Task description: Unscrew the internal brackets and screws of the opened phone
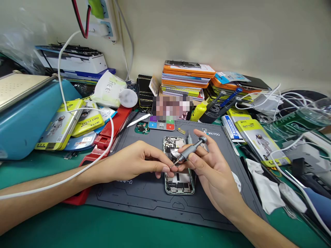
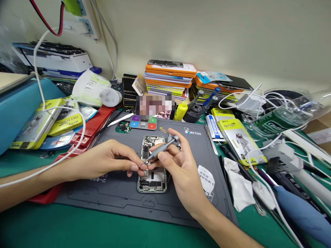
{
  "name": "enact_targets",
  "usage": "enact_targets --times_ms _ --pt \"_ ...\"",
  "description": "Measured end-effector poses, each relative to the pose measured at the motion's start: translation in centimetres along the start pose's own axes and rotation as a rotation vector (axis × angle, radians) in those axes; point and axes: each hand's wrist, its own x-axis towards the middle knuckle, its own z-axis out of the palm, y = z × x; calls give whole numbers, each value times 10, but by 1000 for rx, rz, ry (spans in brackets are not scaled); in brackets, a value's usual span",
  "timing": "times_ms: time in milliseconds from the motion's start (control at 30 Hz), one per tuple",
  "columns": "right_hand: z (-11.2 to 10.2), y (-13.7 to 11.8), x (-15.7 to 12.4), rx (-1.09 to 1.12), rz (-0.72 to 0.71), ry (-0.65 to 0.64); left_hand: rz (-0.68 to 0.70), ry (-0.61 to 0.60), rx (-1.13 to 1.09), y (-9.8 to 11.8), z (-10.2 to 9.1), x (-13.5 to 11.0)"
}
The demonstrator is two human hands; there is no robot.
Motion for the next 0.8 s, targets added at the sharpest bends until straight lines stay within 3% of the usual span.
enact_targets --times_ms 167,467,700,800 --pt "0 -2 -2 21 -20 9 30 13 58 3 1 -1" --pt "-2 -1 -4 -39 -94 10 -32 174 196 4 1 1" --pt "2 6 -16 -288 -374 70 -33 221 200 6 1 0" --pt "-2 12 -23 -426 -493 14 -41 230 195 6 2 0"
